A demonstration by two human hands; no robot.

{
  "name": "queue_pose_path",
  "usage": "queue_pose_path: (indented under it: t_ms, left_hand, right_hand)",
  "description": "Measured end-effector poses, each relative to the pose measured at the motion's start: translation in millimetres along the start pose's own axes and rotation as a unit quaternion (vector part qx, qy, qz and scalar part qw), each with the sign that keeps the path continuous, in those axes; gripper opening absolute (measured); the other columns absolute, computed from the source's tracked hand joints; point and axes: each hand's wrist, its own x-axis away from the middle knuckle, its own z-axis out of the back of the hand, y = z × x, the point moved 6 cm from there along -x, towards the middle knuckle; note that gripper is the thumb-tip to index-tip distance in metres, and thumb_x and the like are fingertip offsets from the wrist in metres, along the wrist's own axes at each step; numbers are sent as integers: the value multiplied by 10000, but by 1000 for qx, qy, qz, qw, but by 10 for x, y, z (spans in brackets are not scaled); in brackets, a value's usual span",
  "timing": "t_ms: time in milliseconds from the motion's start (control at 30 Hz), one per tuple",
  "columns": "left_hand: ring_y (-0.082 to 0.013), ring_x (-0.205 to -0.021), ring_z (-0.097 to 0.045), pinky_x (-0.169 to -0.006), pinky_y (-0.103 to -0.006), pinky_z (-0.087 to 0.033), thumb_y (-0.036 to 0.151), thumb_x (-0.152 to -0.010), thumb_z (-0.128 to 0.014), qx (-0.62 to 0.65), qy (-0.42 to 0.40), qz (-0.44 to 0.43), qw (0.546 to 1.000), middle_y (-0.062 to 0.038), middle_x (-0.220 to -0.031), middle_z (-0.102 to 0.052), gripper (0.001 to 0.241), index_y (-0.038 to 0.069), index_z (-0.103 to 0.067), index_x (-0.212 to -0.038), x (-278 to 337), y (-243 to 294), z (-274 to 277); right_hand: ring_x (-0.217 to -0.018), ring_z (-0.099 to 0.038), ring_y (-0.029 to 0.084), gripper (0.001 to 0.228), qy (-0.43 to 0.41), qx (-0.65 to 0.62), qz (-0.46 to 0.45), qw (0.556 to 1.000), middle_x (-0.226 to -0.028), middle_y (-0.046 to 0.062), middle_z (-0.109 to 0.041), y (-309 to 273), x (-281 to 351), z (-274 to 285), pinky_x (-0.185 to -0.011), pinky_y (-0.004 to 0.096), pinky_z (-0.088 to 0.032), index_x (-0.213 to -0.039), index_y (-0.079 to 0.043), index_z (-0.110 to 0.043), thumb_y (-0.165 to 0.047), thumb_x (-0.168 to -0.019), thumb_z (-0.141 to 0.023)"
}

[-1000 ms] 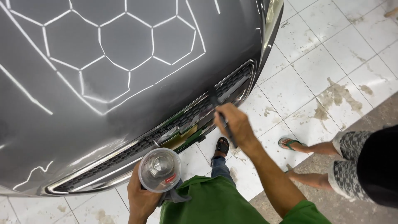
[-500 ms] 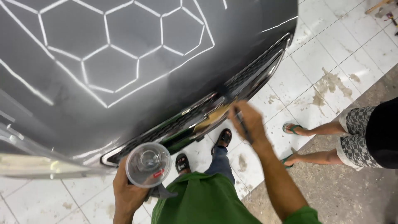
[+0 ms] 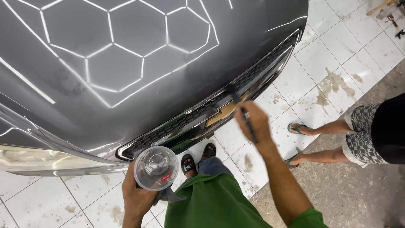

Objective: The person cleans the front grille and emblem of a black Chevrolet using a small brush and a liquid from a plastic container. They repeatedly dip the brush into the container and scrub the chrome and black surfaces of the grille. The person also wipes the car's hood with a grey cloth.

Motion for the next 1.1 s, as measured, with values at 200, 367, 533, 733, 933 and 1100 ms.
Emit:
queue_pose_path:
  t_ms: [200, 367, 533, 733, 933, 1100]
  left_hand:
    - [-230, -1150, -688, -974, -337, -586, 152, -636, -917, 18, 29, -12, 999, -122, -1233, -714, 776, 11, -622, -1339, -50, 200, 28]
    - [-171, -711, -575, -579, -291, -478, 68, -635, -870, 16, 69, 91, 993, -90, -997, -722, 688, 48, -650, -1286, 66, 221, 290]
    - [-174, -1116, -694, -965, -292, -555, 97, -619, -889, -18, 85, 73, 994, -59, -1244, -730, 780, 53, -640, -1357, 151, 36, 736]
    - [-190, -1128, -676, -962, -301, -559, 138, -615, -917, 23, 51, 40, 998, -82, -1194, -703, 779, 13, -645, -1334, 164, -383, 1449]
    - [-230, -1136, -693, -963, -344, -579, 200, -607, -917, -2, -5, 11, 1000, -114, -1229, -726, 812, 29, -620, -1343, 168, -542, 2149]
    - [-257, -1142, -688, -982, -363, -580, 147, -656, -880, -11, -26, -36, 999, -120, -1214, -711, 739, 18, -618, -1335, 159, -637, 2377]
  right_hand:
    - [-750, -713, 226, 74, -11, -9, 0, 1000, -937, 117, -706, -146, -22, -107, -600, 303, -631, -1048, -60, -652, -105, -1020, -600]
    - [-711, -714, 228, 129, -10, -51, 15, 999, -915, 157, -727, -252, 30, -87, -598, 284, -592, -1033, 1, -682, -106, -1016, -613]
    - [-833, -703, 292, 125, 61, 39, -31, 997, -918, 163, -705, -312, -98, 88, -752, 379, -575, -1053, 53, -675, -54, -997, -643]
    - [-634, -688, 235, 103, -3, 30, 35, 999, -864, 170, -688, -1521, 269, -826, -487, 287, -602, -1051, 15, -645, -75, -1025, -601]
    - [-626, -667, 186, 56, -8, -43, 88, 995, -807, 83, -659, -2869, 518, -1388, -549, 281, -621, -980, -59, -616, -8, -987, -593]
    - [-703, -691, 186, 32, -37, -56, 79, 995, -825, 56, -632, -2953, 617, -1449, -646, 286, -650, -1011, -77, -589, -69, -1035, -571]
